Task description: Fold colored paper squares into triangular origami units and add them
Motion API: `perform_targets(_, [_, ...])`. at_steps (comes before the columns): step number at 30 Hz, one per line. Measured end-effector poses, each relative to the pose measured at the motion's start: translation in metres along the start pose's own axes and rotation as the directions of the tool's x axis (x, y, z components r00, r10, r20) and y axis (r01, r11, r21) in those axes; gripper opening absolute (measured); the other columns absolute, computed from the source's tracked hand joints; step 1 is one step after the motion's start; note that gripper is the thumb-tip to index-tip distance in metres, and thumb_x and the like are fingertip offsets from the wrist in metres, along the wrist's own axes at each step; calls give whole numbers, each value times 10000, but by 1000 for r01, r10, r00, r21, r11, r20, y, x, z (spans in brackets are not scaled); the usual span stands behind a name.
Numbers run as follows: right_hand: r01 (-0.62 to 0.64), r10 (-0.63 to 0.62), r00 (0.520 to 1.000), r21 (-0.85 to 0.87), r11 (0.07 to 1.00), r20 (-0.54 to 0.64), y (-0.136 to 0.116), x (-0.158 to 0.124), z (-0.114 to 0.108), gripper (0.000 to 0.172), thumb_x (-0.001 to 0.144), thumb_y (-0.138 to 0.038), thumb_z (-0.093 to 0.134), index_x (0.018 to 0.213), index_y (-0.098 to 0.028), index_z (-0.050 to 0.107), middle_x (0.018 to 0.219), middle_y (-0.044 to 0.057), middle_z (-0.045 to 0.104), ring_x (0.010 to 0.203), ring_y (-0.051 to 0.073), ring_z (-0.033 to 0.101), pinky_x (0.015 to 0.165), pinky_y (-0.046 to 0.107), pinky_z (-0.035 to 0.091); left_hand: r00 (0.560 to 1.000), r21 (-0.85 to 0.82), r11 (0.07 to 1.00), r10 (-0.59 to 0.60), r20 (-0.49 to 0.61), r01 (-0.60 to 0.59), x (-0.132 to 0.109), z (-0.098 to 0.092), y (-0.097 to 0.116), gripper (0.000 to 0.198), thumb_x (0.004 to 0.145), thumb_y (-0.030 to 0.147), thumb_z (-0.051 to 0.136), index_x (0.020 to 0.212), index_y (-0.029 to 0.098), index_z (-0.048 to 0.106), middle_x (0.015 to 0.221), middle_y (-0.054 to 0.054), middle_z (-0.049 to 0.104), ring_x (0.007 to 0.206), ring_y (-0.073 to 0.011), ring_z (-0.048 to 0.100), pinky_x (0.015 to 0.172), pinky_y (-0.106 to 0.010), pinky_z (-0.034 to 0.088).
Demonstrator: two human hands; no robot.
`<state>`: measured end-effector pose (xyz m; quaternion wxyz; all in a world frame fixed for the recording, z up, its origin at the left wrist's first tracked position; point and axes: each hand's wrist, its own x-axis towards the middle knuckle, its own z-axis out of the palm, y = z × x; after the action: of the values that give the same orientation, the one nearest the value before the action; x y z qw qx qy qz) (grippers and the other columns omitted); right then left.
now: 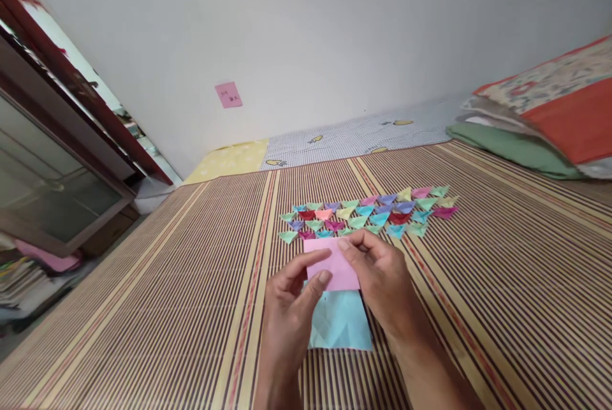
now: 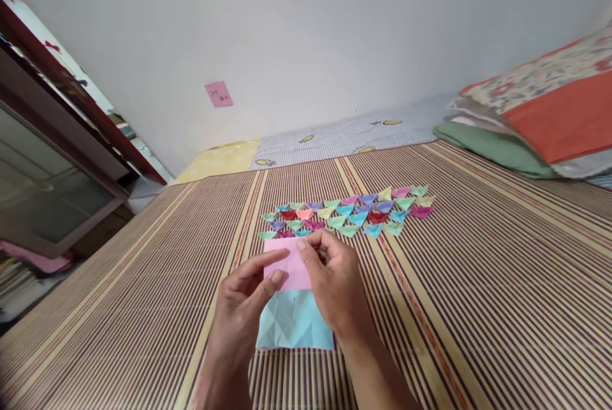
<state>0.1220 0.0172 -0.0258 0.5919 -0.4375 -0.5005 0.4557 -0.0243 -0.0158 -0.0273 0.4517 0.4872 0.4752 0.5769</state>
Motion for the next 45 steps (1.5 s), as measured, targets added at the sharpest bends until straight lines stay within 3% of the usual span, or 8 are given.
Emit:
perform_targets(3, [20, -20, 1000, -28, 999, 17, 0, -1, 4, 225, 894, -353, 685, 745, -197, 623, 610, -47, 519, 547, 115, 459, 485, 220, 356, 995, -110, 992, -65, -82, 55, 3, 2, -5, 260, 780, 353, 858, 1005, 223, 850, 766, -41, 747, 661, -141, 618, 627, -243, 506])
perform_targets(7, [35, -29, 994, -54, 998, 109, -1, 2, 3, 247, 938, -390, 646, 786, -196, 653, 637, -35, 553, 582, 125, 504, 523, 226, 410, 971, -309, 945, -164, -174, 105, 9, 0, -7, 291, 708, 319, 886, 966, 188, 857, 758, -56, 770, 681, -133, 648, 644, -222, 526])
perform_targets(13, [102, -90, 966, -38, 994, 242, -5, 3, -6, 249, 973, -326, 603, 1179, -229, 705, 1011, 48, 740, 915, 197, 693, 799, 315, 561, 959, -476, 868, -241, -152, 143, 15, -4, -5, 282, 630, 232, 882, 894, 135, 860, 739, -75, 785, 639, -121, 673, 614, -190, 535])
perform_targets(19, [257, -206, 922, -121, 959, 327, -3, 3, -9, 276, 941, -196, 592, 1157, -271, 746, 1260, 68, 697, 1219, 253, 629, 957, 390, 545, 966, -518, 847, -220, -137, 119, 17, -4, -7, 228, 677, 286, 859, 821, 110, 855, 847, -129, 815, 787, -201, 751, 724, -254, 586])
perform_targets(24, [289, -226, 909, -136, 948, 351, -4, 3, -9, 290, 915, -171, 633, 1154, -294, 742, 1288, 49, 687, 1298, 252, 583, 1047, 411, 497, 961, -538, 831, -248, -126, 144, 16, -3, -7, 223, 684, 305, 877, 782, 108, 845, 800, -105, 803, 745, -175, 732, 691, -233, 575])
perform_targets(31, [287, -198, 880, -152, 946, 431, -8, 3, -13, 234, 898, -119, 658, 1008, -283, 783, 1223, 33, 700, 1182, 229, 653, 1070, 410, 471, 977, -466, 869, -207, -44, 163, 14, -3, -6, 268, 744, 376, 860, 782, 111, 839, 668, -77, 750, 657, -183, 694, 638, -263, 539])
perform_targets(37, [284, -187, 853, -134, 949, 487, -7, 3, -19, 115, 946, -241, 693, 909, -267, 799, 1194, 59, 693, 1141, 239, 662, 1019, 399, 489, 989, -310, 941, -148, -25, 133, 10, -8, -11, 308, 833, 440, 802, 813, 135, 838, 601, -47, 706, 555, -158, 620, 574, -262, 460])
perform_targets(45, [305, -214, 891, -179, 935, 400, -8, 2, -10, 298, 987, -357, 634, 721, -225, 658, 862, 30, 675, 848, 207, 646, 787, 337, 495, 999, -131, 991, -8, 36, 12, 7, -12, -11, 368, 865, 514, 757, 817, 154, 823, 690, -55, 690, 622, -151, 575, 600, -257, 430])
